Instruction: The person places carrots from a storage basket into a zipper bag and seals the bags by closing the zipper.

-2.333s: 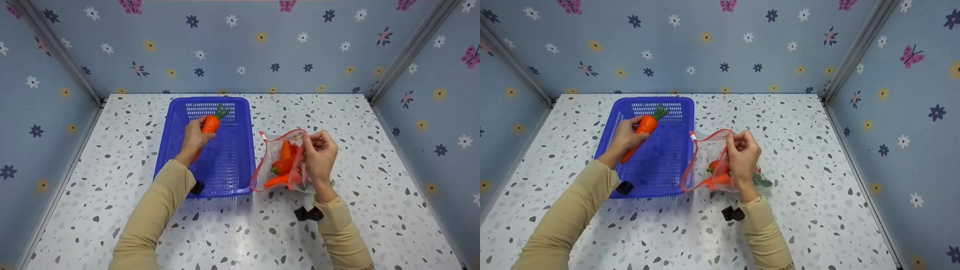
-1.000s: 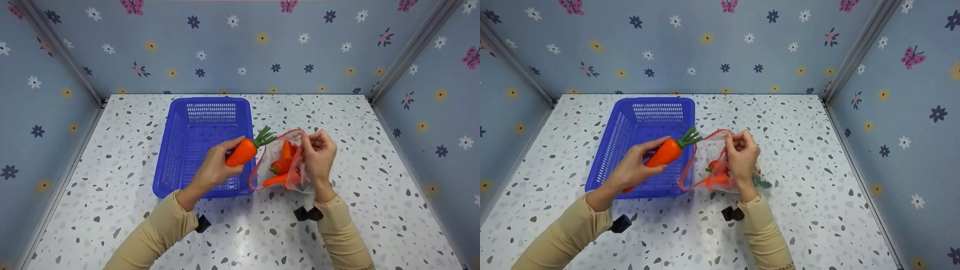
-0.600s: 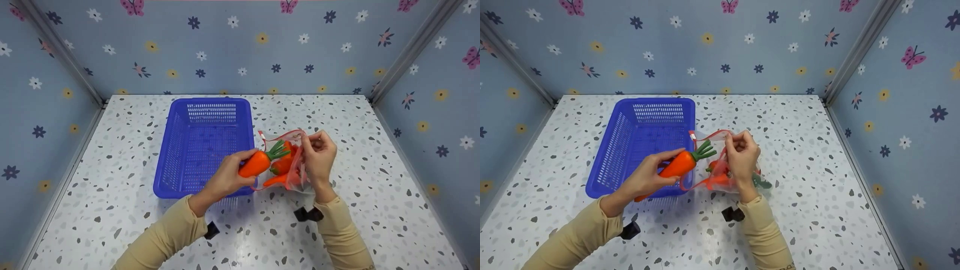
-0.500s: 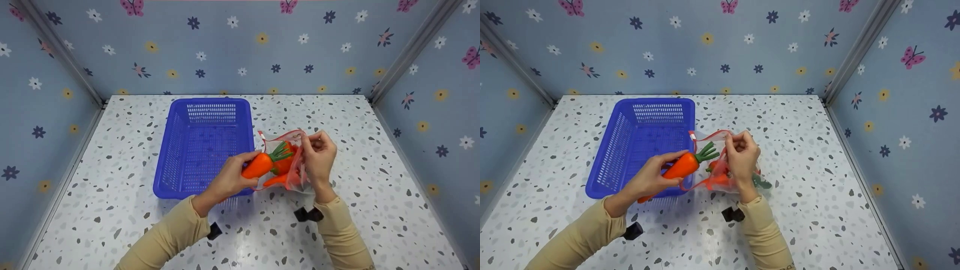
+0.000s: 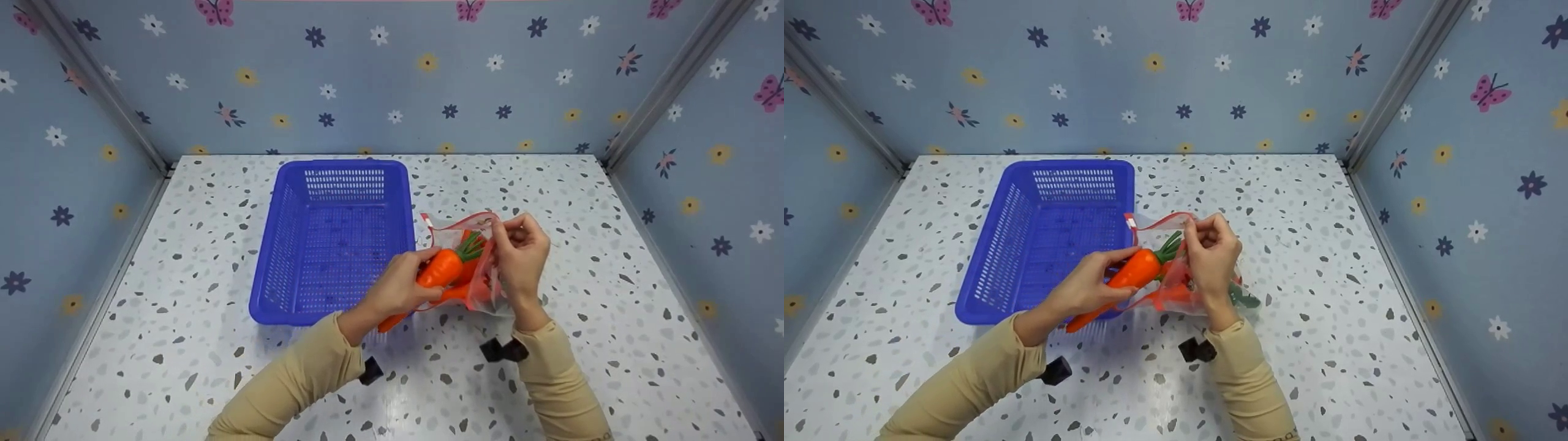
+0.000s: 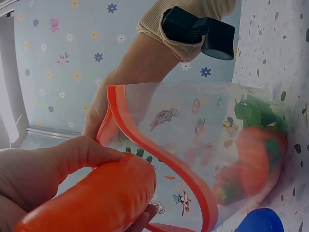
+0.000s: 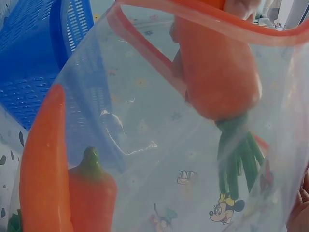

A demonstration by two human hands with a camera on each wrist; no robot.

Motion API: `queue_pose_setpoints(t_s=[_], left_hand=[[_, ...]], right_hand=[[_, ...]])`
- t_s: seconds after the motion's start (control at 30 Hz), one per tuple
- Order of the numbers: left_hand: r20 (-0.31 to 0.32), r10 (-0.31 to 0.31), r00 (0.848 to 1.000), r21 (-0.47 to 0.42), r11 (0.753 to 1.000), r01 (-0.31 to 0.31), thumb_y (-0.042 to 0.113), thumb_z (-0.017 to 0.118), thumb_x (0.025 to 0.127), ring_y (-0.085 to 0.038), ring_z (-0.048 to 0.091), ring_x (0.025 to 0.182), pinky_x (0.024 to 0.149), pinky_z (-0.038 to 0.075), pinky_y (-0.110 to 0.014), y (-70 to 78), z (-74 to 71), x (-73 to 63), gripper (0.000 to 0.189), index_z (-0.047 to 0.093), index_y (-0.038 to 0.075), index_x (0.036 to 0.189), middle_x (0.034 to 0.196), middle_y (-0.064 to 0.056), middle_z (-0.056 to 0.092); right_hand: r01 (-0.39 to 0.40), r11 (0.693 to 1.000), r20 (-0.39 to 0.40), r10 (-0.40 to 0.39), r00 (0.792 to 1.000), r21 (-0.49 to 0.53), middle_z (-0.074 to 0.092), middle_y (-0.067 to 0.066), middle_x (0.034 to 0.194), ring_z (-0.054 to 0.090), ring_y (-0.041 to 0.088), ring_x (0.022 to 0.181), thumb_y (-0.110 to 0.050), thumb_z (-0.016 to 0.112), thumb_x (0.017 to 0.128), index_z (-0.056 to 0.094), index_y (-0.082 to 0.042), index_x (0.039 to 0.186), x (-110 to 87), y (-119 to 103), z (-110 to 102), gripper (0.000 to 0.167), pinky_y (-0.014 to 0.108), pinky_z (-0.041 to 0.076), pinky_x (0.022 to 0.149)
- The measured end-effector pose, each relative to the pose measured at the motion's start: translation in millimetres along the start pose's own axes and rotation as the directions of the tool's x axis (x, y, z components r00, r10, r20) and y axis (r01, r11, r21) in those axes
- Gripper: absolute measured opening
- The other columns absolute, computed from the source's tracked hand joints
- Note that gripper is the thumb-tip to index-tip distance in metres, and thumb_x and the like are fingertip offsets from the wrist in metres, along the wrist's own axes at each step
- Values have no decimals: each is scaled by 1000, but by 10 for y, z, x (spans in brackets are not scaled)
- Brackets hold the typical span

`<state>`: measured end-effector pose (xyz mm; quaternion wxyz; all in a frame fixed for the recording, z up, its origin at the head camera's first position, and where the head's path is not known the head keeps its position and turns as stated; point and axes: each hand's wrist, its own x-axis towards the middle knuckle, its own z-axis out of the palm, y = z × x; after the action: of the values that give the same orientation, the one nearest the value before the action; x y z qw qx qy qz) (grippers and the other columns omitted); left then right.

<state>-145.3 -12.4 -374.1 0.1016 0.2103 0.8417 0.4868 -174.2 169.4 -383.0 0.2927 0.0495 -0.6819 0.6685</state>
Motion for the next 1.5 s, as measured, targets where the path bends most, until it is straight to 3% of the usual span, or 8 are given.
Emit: queue_pose_setpoints(t_s=[0.13, 0.33, 0.6, 0.77, 0.83, 0.93, 1.17, 1.5], left_hand=[[4, -13, 1000, -14, 1000, 13, 5, 62, 71, -14, 52, 74, 61, 46, -22, 39, 36, 67, 50, 52, 1, 120, 92, -5, 58], [-2, -8, 1000, -34, 999, 8, 7, 62, 72, -13, 53, 71, 62, 46, -21, 53, 93, 202, 38, 57, 1, 110, 86, -3, 58], [-21, -85, 996, -66, 994, 83, 13, 64, 76, -14, 58, 73, 62, 48, -20, 85, 154, 355, 34, 60, 1, 108, 89, -5, 62], [-35, -115, 993, -218, 970, 104, 16, 64, 82, -19, 61, 87, 71, 50, -24, 122, 205, 454, 34, 58, -2, 111, 102, -12, 62], [-39, -101, 994, -277, 957, 86, 13, 62, 83, -21, 60, 92, 75, 49, -25, 131, 225, 484, 34, 57, -5, 111, 104, -14, 61], [-57, -40, 998, -294, 956, 21, 9, 60, 84, -23, 59, 95, 80, 47, -24, 134, 242, 499, 33, 56, -8, 112, 107, -17, 60], [-126, 20, 992, -230, 972, -49, 7, 57, 86, -17, 59, 92, 77, 47, -22, 112, 197, 454, 29, 58, -1, 113, 106, -13, 61], [-228, 100, 969, -142, 981, -134, 7, 58, 85, -14, 58, 84, 74, 47, -20, 69, 74, 418, 21, 63, 0, 104, 95, -9, 63]], right_hand=[[30, 1000, 3, -30, 1000, -3, 50, 6, 48, 40, 8, 37, 6, 58, 80, 47, 15, 68, -16, -115, 25, 18, 17, 32, 33], [11, 1000, -2, -11, 1000, -22, 49, 5, 49, 39, 7, 38, 6, 58, 79, 48, 14, 68, -18, -153, 23, 17, 16, 32, 34], [-4, 1000, -4, 4, 1000, -25, 49, 4, 49, 40, 7, 38, 5, 58, 80, 48, 13, 69, -17, -158, 16, 17, 16, 33, 34], [-7, 1000, -5, 7, 1000, -16, 50, 3, 50, 40, 7, 37, 6, 57, 80, 49, 9, 68, -14, -148, 18, 15, 16, 32, 33], [-15, 1000, 7, 14, 1000, 19, 50, 5, 49, 40, 8, 36, 6, 57, 80, 49, 8, 68, -13, -126, 13, 14, 17, 33, 32], [-20, 999, 24, 18, 1000, 50, 51, 8, 50, 41, 10, 34, 5, 58, 80, 50, 7, 69, -4, -35, -12, 15, 18, 34, 31], [-7, 1000, 8, 7, 1000, 23, 51, 10, 51, 41, 13, 34, -3, 62, 81, 51, 6, 70, 18, 107, -50, 18, 20, 34, 30], [11, 998, 21, -10, 1000, -57, 51, 9, 52, 41, 12, 36, -3, 62, 81, 51, 8, 71, 68, 104, -95, 17, 19, 35, 31]])
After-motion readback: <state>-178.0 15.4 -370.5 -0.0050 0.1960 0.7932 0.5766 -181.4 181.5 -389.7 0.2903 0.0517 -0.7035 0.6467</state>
